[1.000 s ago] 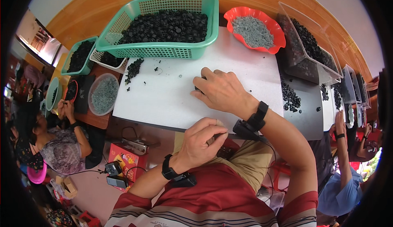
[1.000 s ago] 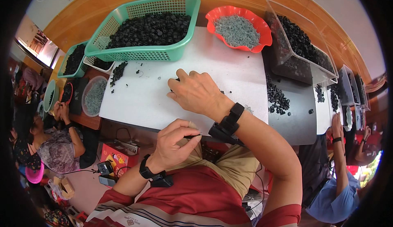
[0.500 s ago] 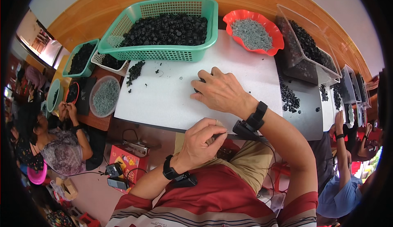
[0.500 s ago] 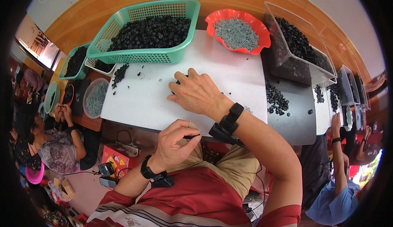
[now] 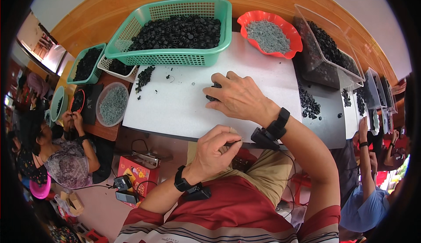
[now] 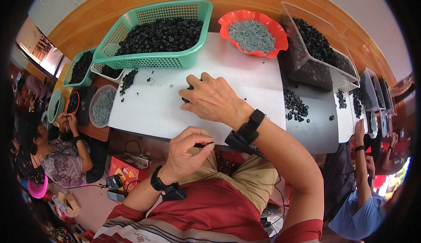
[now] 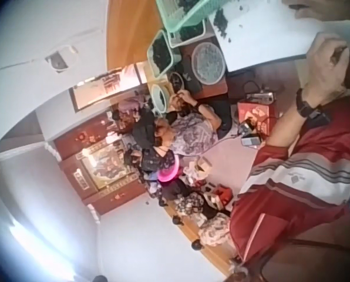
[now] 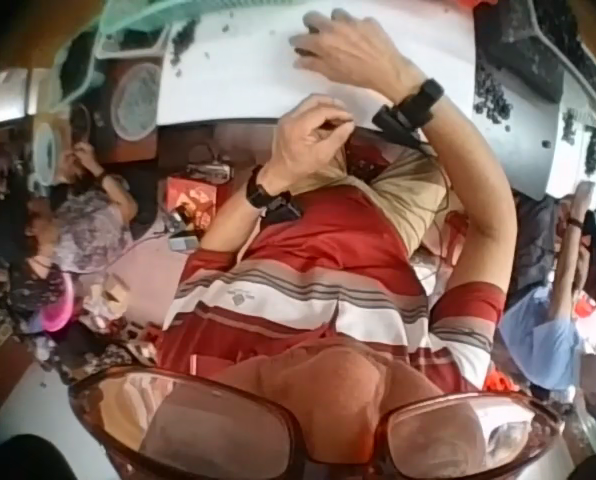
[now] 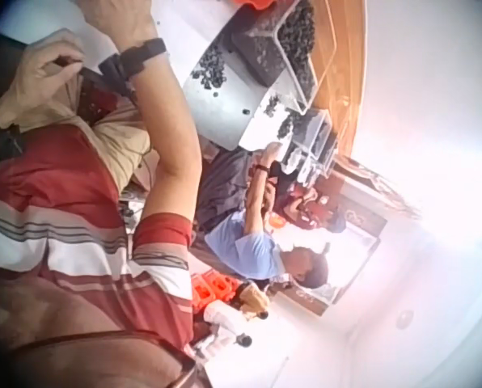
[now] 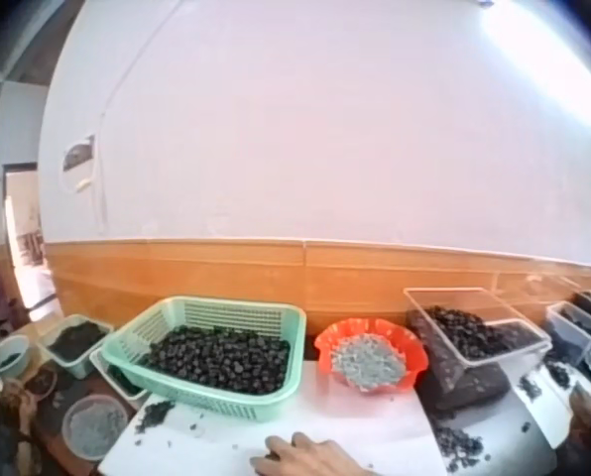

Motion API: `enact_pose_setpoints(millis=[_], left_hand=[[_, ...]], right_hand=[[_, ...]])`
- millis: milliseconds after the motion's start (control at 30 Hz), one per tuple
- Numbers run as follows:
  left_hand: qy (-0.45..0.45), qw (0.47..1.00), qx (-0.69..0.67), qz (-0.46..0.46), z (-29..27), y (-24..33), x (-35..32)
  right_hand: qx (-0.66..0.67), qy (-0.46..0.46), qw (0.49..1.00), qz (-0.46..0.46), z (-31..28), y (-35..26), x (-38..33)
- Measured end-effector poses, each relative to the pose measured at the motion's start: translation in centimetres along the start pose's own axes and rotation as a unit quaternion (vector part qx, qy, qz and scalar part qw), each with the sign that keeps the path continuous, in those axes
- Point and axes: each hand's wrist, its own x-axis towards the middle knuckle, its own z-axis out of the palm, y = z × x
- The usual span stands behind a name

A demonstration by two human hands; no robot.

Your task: Sorting and assembling small plastic manufacturing components at a workbench.

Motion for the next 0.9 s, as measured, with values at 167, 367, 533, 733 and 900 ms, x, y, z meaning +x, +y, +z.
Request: enact_pose_setpoints(millis=[167,367,533,733,900], left_hand=[[0.0,1.0,-0.002,-0.005,0.05,0.0,-0.07],[0.003,1.0,-0.001,-0.008,0.05,0.06,-0.08],[0.003,1.0,-0.006,-0.015,0.08,0.14,-0.1],[0.006,1.0,-0.009,-0.017,0.25,-0.11,-0.2],[0.003,1.0,-0.018,-0.024,0.24,0.0,-0.15]], right_hand=[[0.012,0.01,1.0,0.0,-0.13,0.06,-0.32],[0.016,0.011,1.0,0.005,-0.42,0.09,-0.48],[0.012,0.01,1.0,0.007,-0.74,0.05,-0.74],[0.012,0.023,1.0,0.015,-0.76,-0.12,-0.97],[0.019,0.044,0.999,0.011,-0.82,-0.37,-1.03]])
